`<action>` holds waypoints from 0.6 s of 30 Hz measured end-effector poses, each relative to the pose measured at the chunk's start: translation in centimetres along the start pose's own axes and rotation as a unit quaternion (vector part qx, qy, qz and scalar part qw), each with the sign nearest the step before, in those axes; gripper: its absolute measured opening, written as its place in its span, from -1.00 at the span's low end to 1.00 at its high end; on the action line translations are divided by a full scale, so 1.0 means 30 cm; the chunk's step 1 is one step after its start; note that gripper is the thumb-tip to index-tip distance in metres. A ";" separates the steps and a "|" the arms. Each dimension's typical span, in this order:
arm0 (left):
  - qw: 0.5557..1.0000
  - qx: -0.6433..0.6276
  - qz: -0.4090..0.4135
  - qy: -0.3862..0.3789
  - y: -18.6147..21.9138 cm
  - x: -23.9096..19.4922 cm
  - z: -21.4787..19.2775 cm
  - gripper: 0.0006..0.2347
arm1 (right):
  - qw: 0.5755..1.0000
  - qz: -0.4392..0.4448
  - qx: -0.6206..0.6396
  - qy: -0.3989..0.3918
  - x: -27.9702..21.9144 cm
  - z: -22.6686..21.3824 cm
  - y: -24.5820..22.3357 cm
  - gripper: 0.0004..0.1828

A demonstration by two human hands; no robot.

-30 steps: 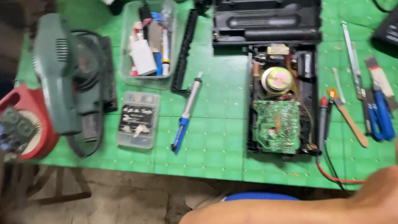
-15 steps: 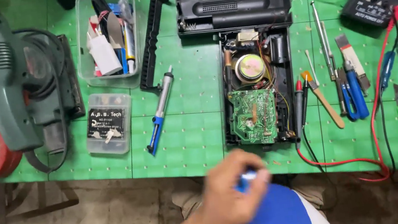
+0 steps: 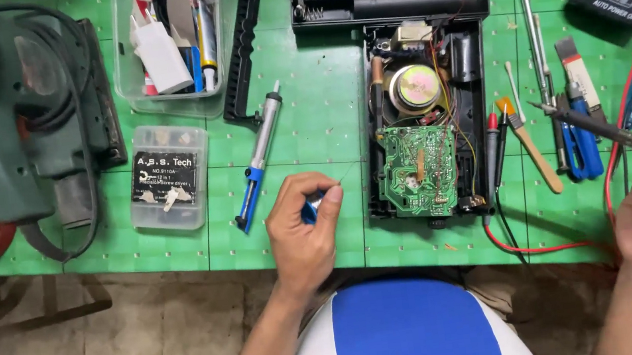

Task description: Soldering components on a circuit board inside an electronic device using a soldering iron and solder wire.

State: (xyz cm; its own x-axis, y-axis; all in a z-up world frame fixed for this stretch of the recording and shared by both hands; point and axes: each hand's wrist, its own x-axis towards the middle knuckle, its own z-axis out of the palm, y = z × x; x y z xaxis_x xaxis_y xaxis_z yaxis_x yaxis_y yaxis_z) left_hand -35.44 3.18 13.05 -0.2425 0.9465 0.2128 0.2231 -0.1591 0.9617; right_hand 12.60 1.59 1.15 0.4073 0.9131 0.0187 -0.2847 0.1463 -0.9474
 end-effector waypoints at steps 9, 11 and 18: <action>0.999 0.033 0.025 -0.031 -0.002 0.034 0.023 -0.91 | 0.996 0.075 0.029 -0.027 -0.004 0.020 -0.006 -0.79; 0.998 0.045 -0.008 -0.047 -0.002 0.029 0.025 -0.94 | 0.993 0.096 0.038 0.048 -0.014 0.045 -0.013 -0.61; 0.996 0.015 0.035 -0.077 -0.017 0.008 0.021 -0.93 | 0.998 0.066 -0.004 -0.019 -0.037 -0.191 0.075 -0.60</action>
State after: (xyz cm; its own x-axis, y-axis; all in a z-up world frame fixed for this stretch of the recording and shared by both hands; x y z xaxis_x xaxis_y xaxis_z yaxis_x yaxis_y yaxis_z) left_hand -35.03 3.67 12.50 -0.0788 0.9654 0.2485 0.2624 -0.2204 0.9395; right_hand 16.48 -1.26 -2.81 0.3324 0.9384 -0.0945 -0.3276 0.0209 -0.9446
